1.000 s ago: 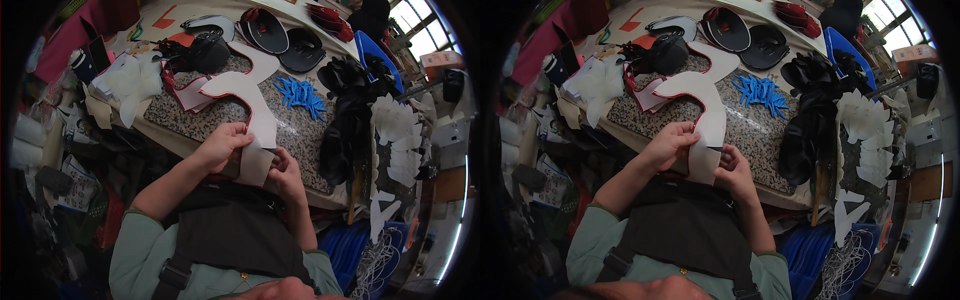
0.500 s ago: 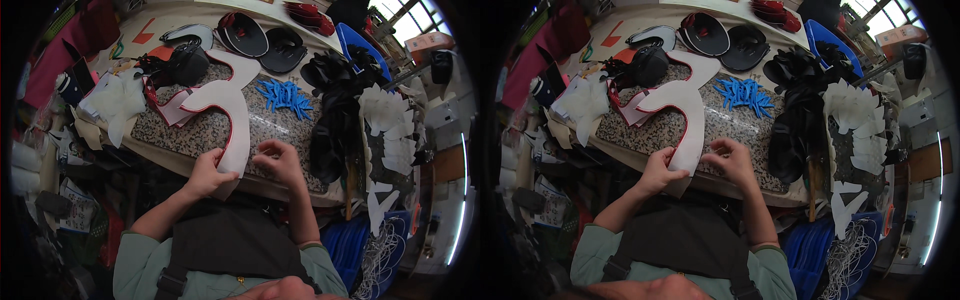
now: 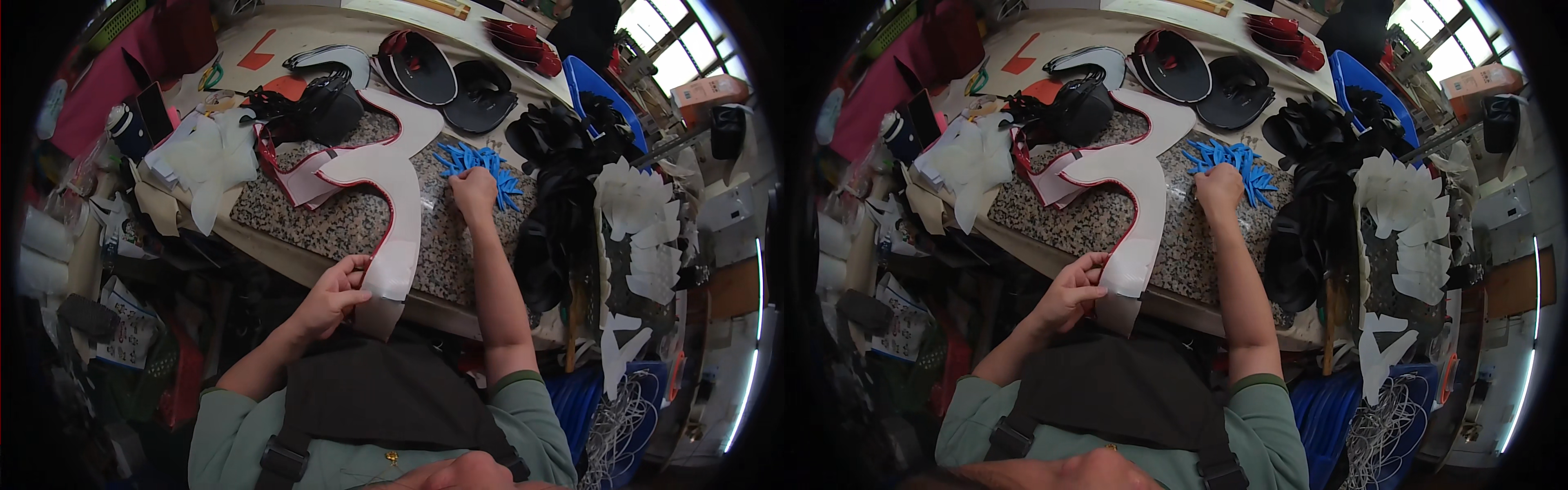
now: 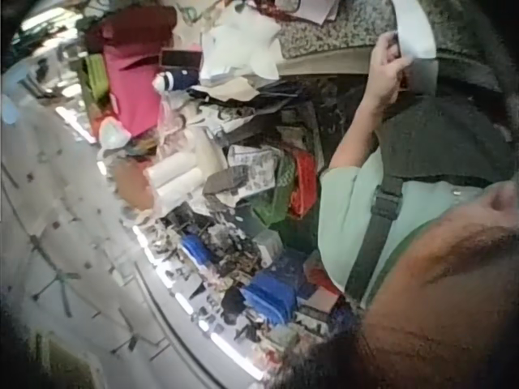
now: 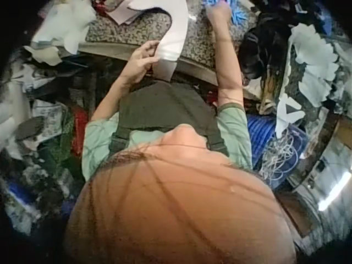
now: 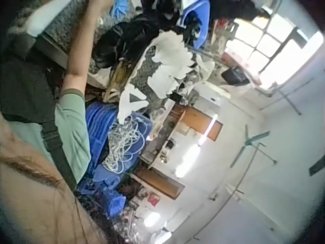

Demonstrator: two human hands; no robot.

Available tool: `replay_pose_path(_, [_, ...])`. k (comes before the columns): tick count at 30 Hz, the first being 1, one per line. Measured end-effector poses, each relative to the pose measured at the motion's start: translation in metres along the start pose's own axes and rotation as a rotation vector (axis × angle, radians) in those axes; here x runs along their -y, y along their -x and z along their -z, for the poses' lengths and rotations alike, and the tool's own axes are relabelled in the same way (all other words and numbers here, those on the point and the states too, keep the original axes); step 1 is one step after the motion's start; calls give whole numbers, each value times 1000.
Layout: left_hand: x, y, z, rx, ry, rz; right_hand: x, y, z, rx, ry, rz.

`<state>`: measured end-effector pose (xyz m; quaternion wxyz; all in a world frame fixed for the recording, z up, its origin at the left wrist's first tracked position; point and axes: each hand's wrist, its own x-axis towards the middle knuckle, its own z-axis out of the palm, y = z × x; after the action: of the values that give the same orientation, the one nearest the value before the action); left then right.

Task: The person assembles shoe upper components by placing and pressing lining and reinforcement pieces onto the shoe parts by hand. The person then folds and aligns the layered shoe materials to shape each component.

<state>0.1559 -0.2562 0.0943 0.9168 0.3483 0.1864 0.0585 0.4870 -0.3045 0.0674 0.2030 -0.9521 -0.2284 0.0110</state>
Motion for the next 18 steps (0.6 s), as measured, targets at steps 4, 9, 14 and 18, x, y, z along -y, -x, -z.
replay_pose_path(4, [-5, 2, 6, -2, -243, -125, -11, -2, 8, -33, -167, 38])
replay_pose_path(9, [-24, 2, -2, -4, -372, -97, 8, 29, 50, -176, -506, 178])
replay_pose_path(14, [-29, 0, 0, 45, -382, -24, 17, 144, 106, 255, -820, 427])
replay_pose_path(18, [-27, 1, -6, 58, -492, 23, 23, 196, 105, 687, -843, 475])
